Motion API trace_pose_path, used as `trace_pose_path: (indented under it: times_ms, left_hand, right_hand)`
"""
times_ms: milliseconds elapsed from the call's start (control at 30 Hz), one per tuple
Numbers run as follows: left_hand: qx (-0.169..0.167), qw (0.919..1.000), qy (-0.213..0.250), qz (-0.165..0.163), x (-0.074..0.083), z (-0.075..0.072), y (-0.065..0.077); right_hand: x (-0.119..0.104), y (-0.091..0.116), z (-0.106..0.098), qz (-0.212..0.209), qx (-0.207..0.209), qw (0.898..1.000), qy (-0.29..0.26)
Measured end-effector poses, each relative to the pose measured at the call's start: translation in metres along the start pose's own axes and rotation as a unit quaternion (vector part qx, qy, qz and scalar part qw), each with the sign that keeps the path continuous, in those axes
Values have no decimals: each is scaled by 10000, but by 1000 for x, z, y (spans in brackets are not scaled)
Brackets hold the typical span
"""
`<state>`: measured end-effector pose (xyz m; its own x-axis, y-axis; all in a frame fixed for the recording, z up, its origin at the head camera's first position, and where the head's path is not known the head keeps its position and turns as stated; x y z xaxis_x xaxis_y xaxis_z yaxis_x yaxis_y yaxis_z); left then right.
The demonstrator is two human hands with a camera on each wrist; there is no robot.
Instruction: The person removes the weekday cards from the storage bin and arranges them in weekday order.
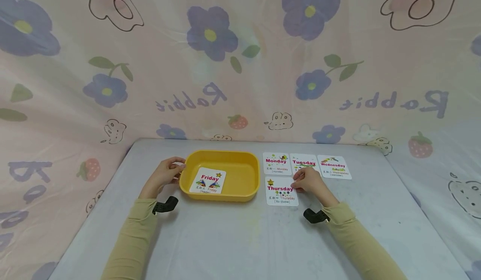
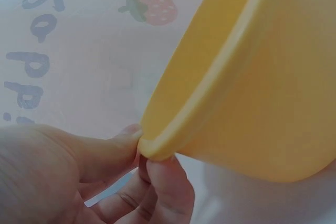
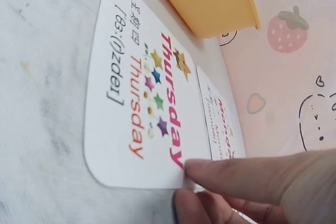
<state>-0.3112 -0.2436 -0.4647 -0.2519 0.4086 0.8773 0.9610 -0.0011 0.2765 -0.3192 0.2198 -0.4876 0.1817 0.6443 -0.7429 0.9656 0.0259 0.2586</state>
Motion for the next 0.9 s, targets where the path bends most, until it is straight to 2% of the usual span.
trace_pose_path:
  times_ms: [267,467,700,900]
  left_hand:
    - [-28,10000,63,25,-1,0,1]
    - [-6,10000,63,27,-1,0,1]
    - [3,10000,6,49,1,0,1]
    - [32,10000,-34,2,0,0,1]
  right_hand:
    - [2,1,0,-27,-38,9997,-238]
    - [2,1,-1,49,-387,9969,-682]
    - [-8,5,-7,91,-734,9894,-1248]
    - [-23,7,-7,-100,-1047,9802,-1679]
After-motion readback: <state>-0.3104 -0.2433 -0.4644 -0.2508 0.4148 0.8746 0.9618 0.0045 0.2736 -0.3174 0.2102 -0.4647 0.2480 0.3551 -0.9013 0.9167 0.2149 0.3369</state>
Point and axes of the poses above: each hand's wrist, its own y-axis away from the middle knuckle, its own z-axis out of the palm, x = y × z, the point moved 8 cm from there along -y, towards the middle knuckle, and after that the axes turned 1 degree about z, right-handed, at the moved point
